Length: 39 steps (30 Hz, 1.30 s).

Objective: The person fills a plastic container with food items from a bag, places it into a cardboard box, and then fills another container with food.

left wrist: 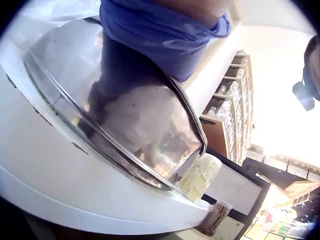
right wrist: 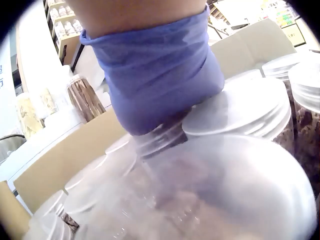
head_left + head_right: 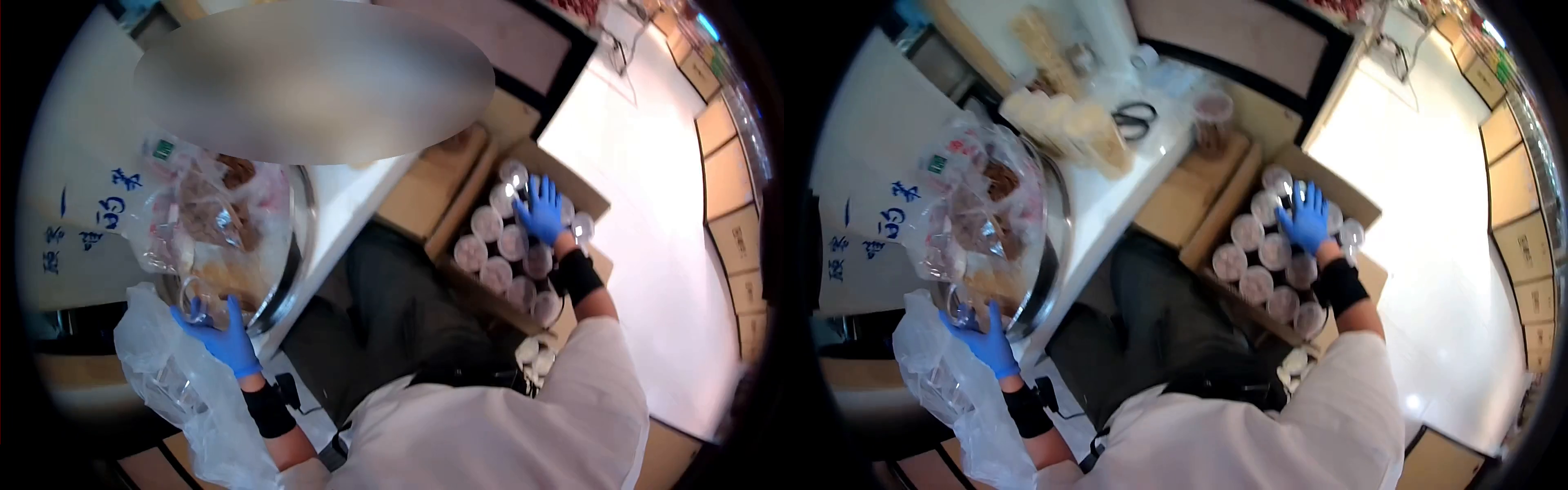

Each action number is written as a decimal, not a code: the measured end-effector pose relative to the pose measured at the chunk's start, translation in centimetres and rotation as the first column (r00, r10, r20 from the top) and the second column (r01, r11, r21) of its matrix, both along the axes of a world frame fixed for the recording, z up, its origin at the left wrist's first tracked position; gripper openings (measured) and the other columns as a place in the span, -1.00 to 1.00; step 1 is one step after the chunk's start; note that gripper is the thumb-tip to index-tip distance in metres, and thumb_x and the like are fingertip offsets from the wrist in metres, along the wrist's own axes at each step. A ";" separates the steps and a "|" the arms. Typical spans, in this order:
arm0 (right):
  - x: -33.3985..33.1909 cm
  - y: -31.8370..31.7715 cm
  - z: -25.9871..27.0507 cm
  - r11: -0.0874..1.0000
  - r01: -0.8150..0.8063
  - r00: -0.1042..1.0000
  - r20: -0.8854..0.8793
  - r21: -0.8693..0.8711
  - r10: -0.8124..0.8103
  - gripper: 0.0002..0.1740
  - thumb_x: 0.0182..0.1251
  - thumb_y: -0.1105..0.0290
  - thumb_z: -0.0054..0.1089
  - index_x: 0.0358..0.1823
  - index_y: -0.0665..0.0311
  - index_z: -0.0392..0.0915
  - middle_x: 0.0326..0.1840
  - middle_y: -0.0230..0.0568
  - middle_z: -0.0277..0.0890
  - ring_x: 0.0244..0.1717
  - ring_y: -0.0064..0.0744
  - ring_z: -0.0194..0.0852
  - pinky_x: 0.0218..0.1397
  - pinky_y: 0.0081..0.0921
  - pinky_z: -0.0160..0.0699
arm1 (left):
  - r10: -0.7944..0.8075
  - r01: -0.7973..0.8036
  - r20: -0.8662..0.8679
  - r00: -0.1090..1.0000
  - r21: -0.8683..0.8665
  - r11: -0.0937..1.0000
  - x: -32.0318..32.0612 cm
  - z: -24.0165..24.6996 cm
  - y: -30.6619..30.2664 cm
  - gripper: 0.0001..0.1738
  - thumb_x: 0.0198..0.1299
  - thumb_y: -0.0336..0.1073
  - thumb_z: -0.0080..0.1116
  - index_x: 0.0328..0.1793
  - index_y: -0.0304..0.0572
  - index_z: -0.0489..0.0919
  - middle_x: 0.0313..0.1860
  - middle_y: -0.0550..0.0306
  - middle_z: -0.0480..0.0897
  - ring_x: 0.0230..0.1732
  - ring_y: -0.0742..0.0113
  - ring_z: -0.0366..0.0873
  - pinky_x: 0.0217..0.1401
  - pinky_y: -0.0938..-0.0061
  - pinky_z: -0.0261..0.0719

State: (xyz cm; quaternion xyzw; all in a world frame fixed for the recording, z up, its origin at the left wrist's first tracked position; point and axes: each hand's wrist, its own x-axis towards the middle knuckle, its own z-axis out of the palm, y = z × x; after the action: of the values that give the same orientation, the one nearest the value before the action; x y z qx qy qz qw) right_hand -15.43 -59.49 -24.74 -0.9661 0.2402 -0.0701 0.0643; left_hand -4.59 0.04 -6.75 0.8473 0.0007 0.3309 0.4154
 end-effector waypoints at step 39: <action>-11.5 9.4 8.4 0.544 0.036 0.997 0.011 0.838 -0.082 -0.55 0.42 -0.02 0.09 -0.14 0.28 0.61 -0.34 -0.30 0.60 -0.31 -0.54 0.48 -0.18 -0.48 0.54 | -0.366 0.426 0.266 0.892 -0.769 0.477 0.5 0.3 0.6 -0.60 0.16 -0.19 0.24 0.01 -0.32 0.53 -0.30 0.10 0.40 -0.22 0.22 0.29 0.17 0.25 0.34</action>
State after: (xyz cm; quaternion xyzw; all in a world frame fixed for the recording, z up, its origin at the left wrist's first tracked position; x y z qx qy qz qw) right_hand -26.92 -50.06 -16.29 -0.8081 0.2753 0.0271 0.5200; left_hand -4.05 0.60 -6.43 0.5276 -0.0572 0.2157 0.8196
